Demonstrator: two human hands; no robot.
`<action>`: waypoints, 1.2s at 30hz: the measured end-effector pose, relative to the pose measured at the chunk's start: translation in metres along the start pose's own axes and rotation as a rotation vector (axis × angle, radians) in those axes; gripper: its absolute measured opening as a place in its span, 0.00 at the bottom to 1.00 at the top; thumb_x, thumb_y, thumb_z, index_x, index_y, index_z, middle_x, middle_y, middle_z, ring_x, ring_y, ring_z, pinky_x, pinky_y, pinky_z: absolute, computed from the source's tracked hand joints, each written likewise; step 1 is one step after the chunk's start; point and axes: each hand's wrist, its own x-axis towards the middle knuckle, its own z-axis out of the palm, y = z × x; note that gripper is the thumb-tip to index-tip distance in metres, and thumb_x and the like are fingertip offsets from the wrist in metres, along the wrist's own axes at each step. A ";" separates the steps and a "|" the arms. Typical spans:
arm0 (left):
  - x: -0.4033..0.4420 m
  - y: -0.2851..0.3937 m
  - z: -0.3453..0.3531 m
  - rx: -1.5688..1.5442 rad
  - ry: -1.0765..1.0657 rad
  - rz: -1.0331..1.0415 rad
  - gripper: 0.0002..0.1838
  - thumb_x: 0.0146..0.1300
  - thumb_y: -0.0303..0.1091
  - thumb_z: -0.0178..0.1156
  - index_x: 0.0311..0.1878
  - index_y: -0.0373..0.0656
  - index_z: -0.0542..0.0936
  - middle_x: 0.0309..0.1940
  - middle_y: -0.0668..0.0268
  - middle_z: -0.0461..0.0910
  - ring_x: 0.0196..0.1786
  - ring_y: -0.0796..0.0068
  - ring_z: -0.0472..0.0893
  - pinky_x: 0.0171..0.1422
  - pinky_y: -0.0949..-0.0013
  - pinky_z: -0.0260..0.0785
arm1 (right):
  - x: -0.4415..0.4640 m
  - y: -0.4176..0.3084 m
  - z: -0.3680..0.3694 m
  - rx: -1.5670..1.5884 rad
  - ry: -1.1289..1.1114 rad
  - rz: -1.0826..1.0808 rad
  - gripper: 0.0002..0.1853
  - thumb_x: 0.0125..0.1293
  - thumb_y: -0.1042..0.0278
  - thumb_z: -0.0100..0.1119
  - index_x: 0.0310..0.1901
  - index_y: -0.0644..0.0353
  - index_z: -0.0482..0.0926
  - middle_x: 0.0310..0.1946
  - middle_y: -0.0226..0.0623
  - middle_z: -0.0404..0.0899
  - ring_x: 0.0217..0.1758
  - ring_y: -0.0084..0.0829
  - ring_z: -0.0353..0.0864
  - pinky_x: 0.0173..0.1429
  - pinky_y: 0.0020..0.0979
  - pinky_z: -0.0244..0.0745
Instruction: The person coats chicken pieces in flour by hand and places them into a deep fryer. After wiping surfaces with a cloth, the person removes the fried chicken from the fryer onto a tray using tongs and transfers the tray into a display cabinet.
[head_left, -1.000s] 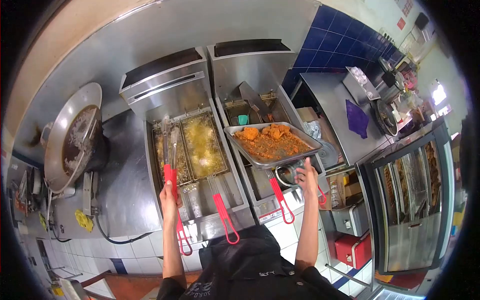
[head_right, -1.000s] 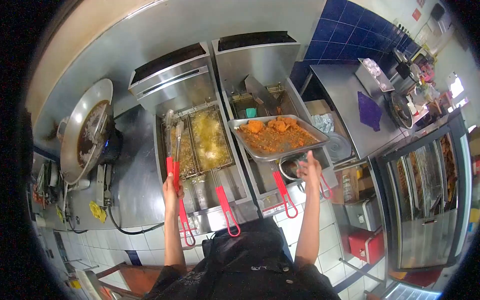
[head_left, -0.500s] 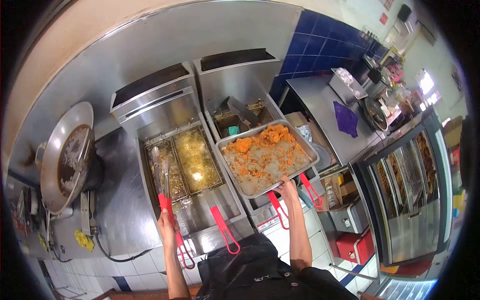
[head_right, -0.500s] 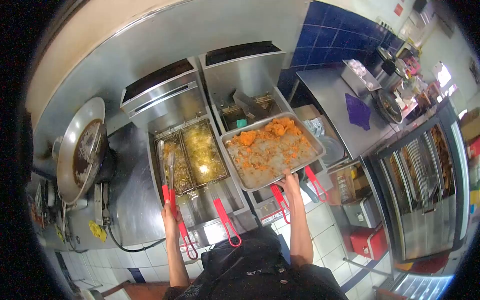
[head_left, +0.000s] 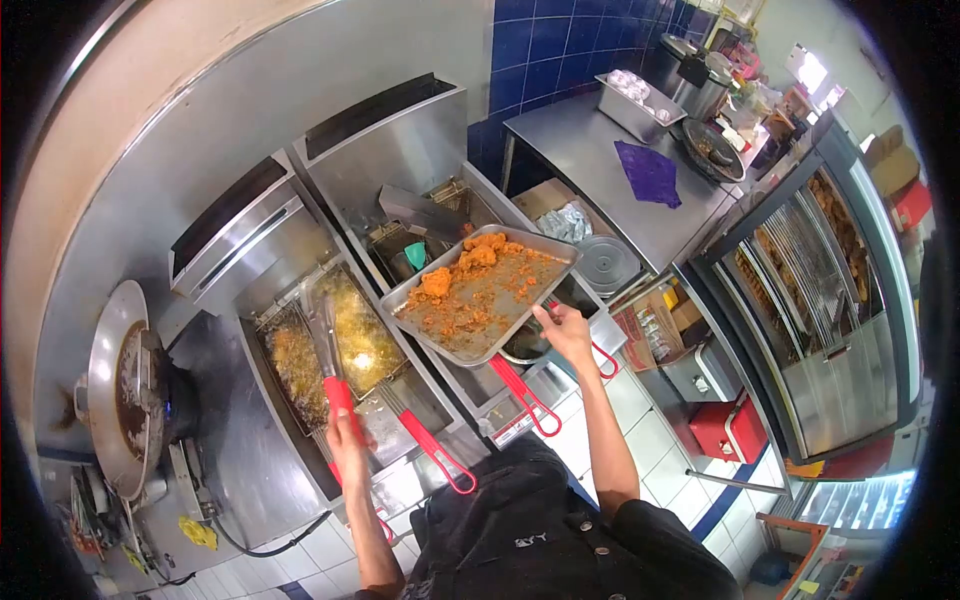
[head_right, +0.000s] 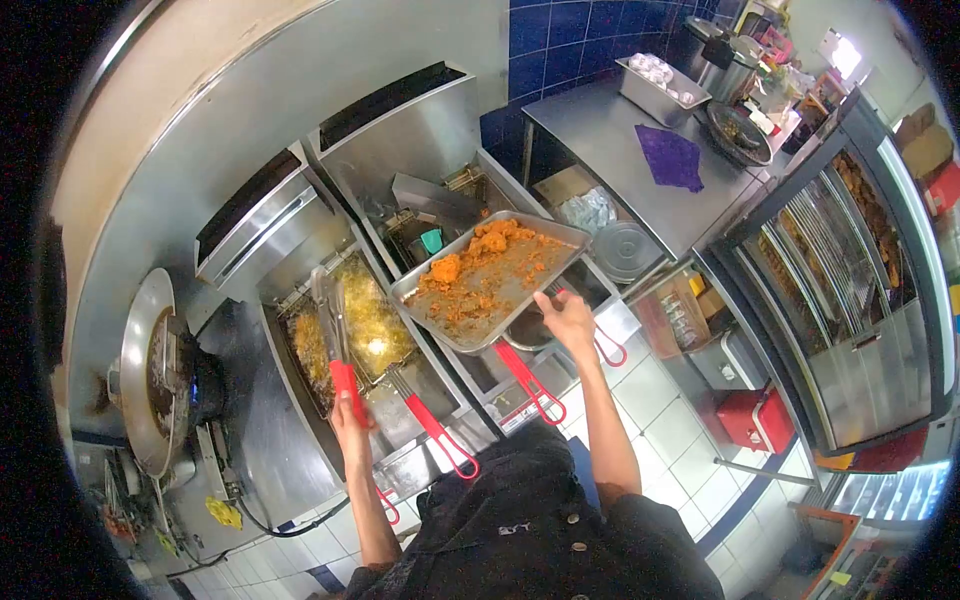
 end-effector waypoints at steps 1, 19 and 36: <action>-0.001 -0.007 0.014 0.029 0.055 0.034 0.21 0.72 0.52 0.49 0.51 0.42 0.70 0.26 0.72 0.69 0.22 0.83 0.69 0.23 0.75 0.62 | 0.001 -0.016 -0.015 0.082 -0.154 0.176 0.27 0.63 0.43 0.60 0.36 0.67 0.78 0.23 0.39 0.82 0.21 0.27 0.80 0.24 0.26 0.73; 0.070 -0.060 0.171 0.264 0.061 -0.164 0.14 0.52 0.30 0.65 0.41 0.37 0.76 0.28 0.67 0.78 0.24 0.76 0.75 0.26 0.70 0.70 | -0.064 0.045 -0.034 -0.380 -0.331 -0.024 0.27 0.59 0.48 0.64 0.49 0.66 0.76 0.38 0.53 0.83 0.42 0.51 0.83 0.48 0.47 0.76; 0.069 0.026 0.124 -0.257 0.179 0.079 0.11 0.49 0.25 0.60 0.36 0.45 0.70 0.27 0.74 0.67 0.30 0.77 0.69 0.35 0.71 0.64 | -0.098 -0.015 -0.145 0.161 -0.394 -0.049 0.17 0.59 0.69 0.66 0.48 0.66 0.76 0.36 0.42 0.82 0.39 0.29 0.81 0.46 0.29 0.74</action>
